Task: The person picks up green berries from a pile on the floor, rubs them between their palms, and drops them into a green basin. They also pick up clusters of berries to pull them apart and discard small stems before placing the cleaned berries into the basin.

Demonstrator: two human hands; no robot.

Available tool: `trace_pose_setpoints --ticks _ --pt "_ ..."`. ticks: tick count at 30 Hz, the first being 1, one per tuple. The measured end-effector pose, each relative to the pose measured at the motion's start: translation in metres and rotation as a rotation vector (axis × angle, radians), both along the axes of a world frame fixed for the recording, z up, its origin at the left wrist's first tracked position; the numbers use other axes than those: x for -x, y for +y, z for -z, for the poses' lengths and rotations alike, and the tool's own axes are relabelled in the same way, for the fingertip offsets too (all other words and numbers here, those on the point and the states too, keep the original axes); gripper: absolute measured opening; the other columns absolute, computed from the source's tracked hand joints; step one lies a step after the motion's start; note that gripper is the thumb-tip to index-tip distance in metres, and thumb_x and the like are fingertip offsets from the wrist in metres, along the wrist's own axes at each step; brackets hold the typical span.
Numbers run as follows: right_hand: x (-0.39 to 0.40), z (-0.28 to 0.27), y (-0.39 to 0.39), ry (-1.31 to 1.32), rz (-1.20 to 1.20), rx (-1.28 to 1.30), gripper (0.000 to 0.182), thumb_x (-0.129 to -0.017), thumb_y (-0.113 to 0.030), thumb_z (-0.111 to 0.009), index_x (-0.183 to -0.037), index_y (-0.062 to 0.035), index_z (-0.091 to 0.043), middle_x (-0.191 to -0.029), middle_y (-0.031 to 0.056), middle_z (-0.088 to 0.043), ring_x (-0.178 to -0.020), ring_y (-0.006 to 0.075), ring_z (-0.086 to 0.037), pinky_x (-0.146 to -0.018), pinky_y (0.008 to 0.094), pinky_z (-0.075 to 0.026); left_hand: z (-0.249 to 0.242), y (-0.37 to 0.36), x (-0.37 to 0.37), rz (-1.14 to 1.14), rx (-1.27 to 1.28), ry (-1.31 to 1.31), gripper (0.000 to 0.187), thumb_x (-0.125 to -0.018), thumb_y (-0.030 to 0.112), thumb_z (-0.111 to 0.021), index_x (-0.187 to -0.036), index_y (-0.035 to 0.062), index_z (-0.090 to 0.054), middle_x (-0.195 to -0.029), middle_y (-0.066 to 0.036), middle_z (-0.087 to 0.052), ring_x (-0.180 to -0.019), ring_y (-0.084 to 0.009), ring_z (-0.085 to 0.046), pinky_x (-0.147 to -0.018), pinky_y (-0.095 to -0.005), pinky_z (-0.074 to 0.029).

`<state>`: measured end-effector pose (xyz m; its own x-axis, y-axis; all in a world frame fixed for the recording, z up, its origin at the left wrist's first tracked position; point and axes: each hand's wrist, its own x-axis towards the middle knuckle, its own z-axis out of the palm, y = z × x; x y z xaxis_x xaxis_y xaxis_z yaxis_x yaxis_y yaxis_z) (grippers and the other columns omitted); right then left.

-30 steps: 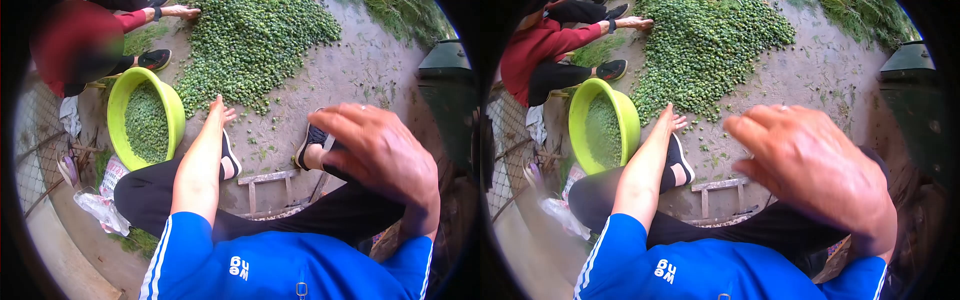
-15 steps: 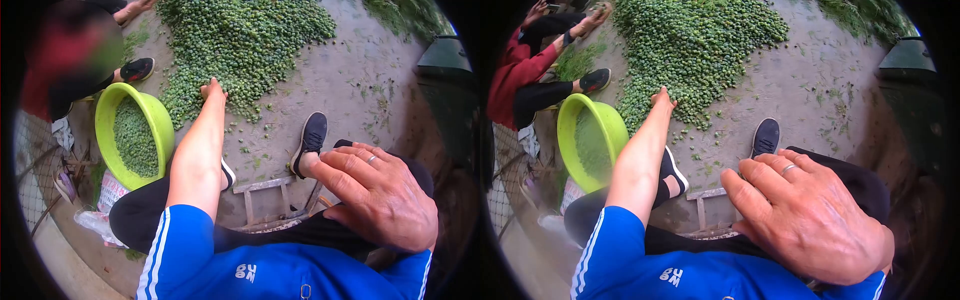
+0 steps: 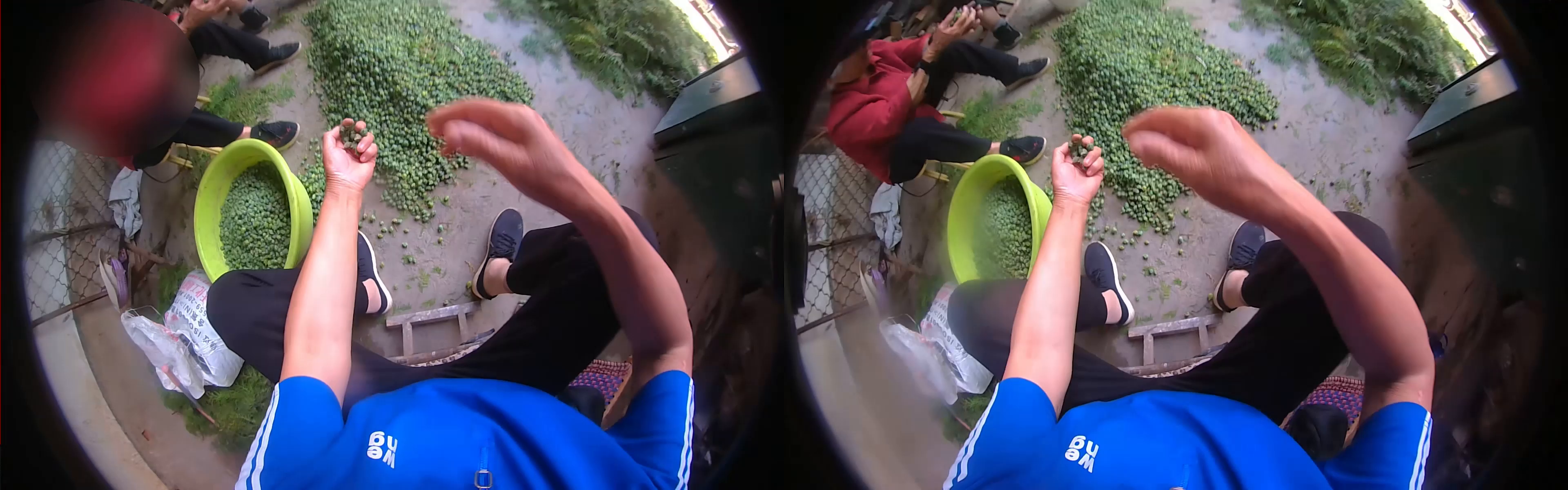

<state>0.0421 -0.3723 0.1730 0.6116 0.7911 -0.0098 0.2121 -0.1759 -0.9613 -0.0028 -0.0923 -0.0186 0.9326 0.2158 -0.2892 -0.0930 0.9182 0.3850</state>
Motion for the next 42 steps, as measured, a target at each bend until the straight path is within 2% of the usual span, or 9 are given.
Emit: trace_pose_setpoints --ticks 4,7,10,15,23,26,30,33,42 --pt "0.004 0.017 0.048 0.797 0.394 -0.434 0.046 -0.102 -0.034 -0.035 -0.124 0.0034 -0.05 -0.124 0.02 -0.054 -0.121 0.0283 -0.05 -0.098 0.0405 -0.043 -0.113 -0.047 -0.006 0.011 -0.137 -0.069 0.02 -0.09 0.025 -0.047 -0.088 0.0118 -0.061 -0.082 -0.007 -0.063 -0.051 -0.0152 -0.042 -0.043 -0.0257 -0.031" --pt "0.017 0.032 0.084 1.23 0.465 -0.698 0.045 -0.101 -0.038 -0.033 -0.117 -0.0007 -0.051 -0.109 0.0144 -0.057 -0.101 0.0259 -0.054 -0.091 0.0407 -0.044 -0.172 -0.082 0.003 -0.025 -0.408 -0.028 0.024 -0.093 0.025 -0.045 -0.091 0.007 -0.06 -0.086 -0.009 -0.064 -0.059 -0.0149 -0.049 -0.047 -0.0265 -0.036" --pt "0.026 0.023 0.109 1.353 0.465 -1.115 0.031 -0.098 -0.032 -0.039 -0.1 -0.0049 -0.053 -0.098 0.0104 -0.057 -0.09 0.0238 -0.054 -0.083 0.0399 -0.047 -0.198 -0.117 0.019 -0.128 -0.807 -0.057 0.031 -0.096 0.027 -0.041 -0.093 0.0034 -0.061 -0.098 -0.012 -0.067 -0.077 -0.0133 -0.056 -0.068 -0.026 -0.044" --pt "0.039 0.01 0.109 1.422 0.422 -1.142 0.021 -0.092 -0.024 -0.046 -0.091 -0.0065 -0.057 -0.089 0.0067 -0.056 -0.085 0.0192 -0.052 -0.078 0.0355 -0.049 -0.215 -0.127 0.035 -0.251 -1.03 -0.129 0.035 -0.097 0.028 -0.037 -0.096 0.0024 -0.06 -0.106 -0.012 -0.065 -0.09 -0.0127 -0.054 -0.08 -0.0279 -0.043" --pt "0.03 0.002 0.115 1.487 0.255 -1.261 0.05 -0.102 -0.039 -0.024 -0.12 -0.0002 -0.05 -0.113 0.0165 -0.055 -0.093 0.0243 -0.054 -0.089 0.0394 -0.048 -0.23 -0.092 0.031 -0.339 -0.601 -0.309 0.029 -0.098 0.026 -0.046 -0.108 0.0009 -0.057 -0.096 -0.008 -0.066 -0.098 -0.0161 -0.058 -0.087 -0.03 -0.044" --pt "0.027 0.001 0.111 1.506 0.173 -1.283 0.061 -0.101 -0.05 -0.02 -0.122 -0.0008 -0.05 -0.119 0.0185 -0.054 -0.111 0.0297 -0.053 -0.095 0.0429 -0.046 -0.224 -0.072 0.046 -0.206 -1.05 -0.331 0.016 -0.095 0.01 -0.054 -0.105 -0.0018 -0.06 -0.09 -0.007 -0.065 -0.078 -0.0136 -0.063 -0.072 -0.0231 -0.05" --pt "0.024 0.002 0.111 1.45 0.11 -1.282 0.071 -0.1 -0.053 -0.016 -0.127 0.0037 -0.047 -0.131 0.0212 -0.048 -0.123 0.031 -0.045 -0.098 0.043 -0.045 -0.22 -0.066 0.05 -0.237 -1.474 -0.28 0.017 -0.091 0.011 -0.061 -0.101 -0.0029 -0.065 -0.092 -0.005 -0.06 -0.075 -0.0115 -0.061 -0.068 -0.0219 -0.047" --pt "0.025 0.007 0.118 1.439 0.139 -1.104 0.072 -0.098 -0.057 -0.015 -0.121 0.0001 -0.052 -0.122 0.0194 -0.053 -0.115 0.0303 -0.051 -0.099 0.0442 -0.044 -0.227 -0.071 0.054 -0.253 -1.911 -0.172 0.016 -0.089 0.009 -0.063 -0.102 0.0018 -0.068 -0.087 0.001 -0.057 -0.073 -0.0055 -0.05 -0.066 -0.0206 -0.041" --pt "0.038 0.018 0.129 1.434 0.129 -1.137 0.074 -0.099 -0.055 -0.017 -0.127 0.0087 -0.044 -0.12 0.0207 -0.053 -0.117 0.0294 -0.05 -0.107 0.0419 -0.037 -0.213 -0.075 0.05 -0.138 -2.179 -0.227 0.022 -0.076 0.002 -0.07 -0.098 0.0026 -0.07 -0.084 -0.004 -0.059 -0.075 -0.0105 -0.055 -0.067 -0.0237 -0.044"
